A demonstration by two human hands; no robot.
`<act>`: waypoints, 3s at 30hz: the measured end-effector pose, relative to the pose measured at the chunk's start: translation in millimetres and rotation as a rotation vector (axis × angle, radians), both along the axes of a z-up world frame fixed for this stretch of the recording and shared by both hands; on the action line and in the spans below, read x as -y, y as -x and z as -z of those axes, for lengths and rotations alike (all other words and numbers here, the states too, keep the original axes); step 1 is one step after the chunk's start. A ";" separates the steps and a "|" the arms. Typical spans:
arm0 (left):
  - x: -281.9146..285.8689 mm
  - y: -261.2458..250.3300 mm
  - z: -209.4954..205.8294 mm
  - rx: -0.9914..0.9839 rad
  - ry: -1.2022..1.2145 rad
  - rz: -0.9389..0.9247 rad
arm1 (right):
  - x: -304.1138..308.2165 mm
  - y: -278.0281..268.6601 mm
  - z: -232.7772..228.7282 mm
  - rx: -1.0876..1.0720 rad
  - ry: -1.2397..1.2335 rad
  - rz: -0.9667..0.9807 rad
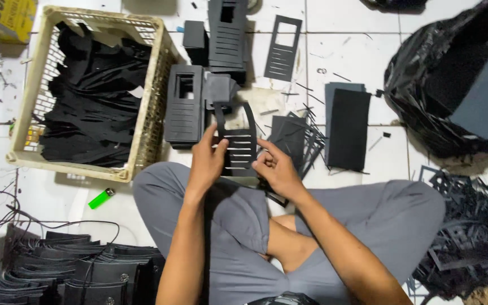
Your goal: Removing waste material scraps from pre-cut leather or synthetic parts
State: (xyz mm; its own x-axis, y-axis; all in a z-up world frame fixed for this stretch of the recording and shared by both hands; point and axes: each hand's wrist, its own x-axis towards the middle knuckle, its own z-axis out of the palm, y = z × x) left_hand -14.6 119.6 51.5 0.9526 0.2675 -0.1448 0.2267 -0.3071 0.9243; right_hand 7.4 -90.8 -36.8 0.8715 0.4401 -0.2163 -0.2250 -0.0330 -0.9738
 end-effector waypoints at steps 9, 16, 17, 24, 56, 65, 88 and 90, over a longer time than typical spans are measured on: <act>-111.3 -51.1 17.8 0.086 -0.310 -0.168 | -152.5 -56.0 18.0 -0.008 -0.038 0.072; -122.7 -41.7 69.6 -0.098 -0.430 -0.131 | -175.5 -48.8 18.7 -0.023 0.167 0.135; -123.5 -41.3 73.5 -0.079 -0.447 -0.122 | -176.4 -47.8 13.9 0.027 0.205 0.152; -112.5 -42.2 30.1 0.049 -0.373 -0.203 | -181.6 -49.4 -8.0 0.190 0.252 0.194; 54.4 -33.7 31.5 0.331 -0.488 0.240 | 123.3 -39.1 -45.4 0.278 0.926 0.016; 200.9 -46.7 81.1 0.061 -0.048 0.465 | 201.1 -55.5 6.5 0.259 1.031 0.448; 212.0 -40.4 90.2 -0.111 0.291 0.261 | 201.6 -75.1 27.7 -0.196 0.636 0.708; 209.1 -42.3 90.6 -0.200 0.472 0.126 | 188.9 -70.9 2.6 -0.313 0.368 0.793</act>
State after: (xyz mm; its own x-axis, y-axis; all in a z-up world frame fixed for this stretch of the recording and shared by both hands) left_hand 27.7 -89.5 -39.1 0.9146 0.0149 -0.4041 0.4010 0.0958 0.9110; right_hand 78.3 -279.7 -39.5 0.7666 -0.4029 -0.5001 -0.5645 -0.0516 -0.8238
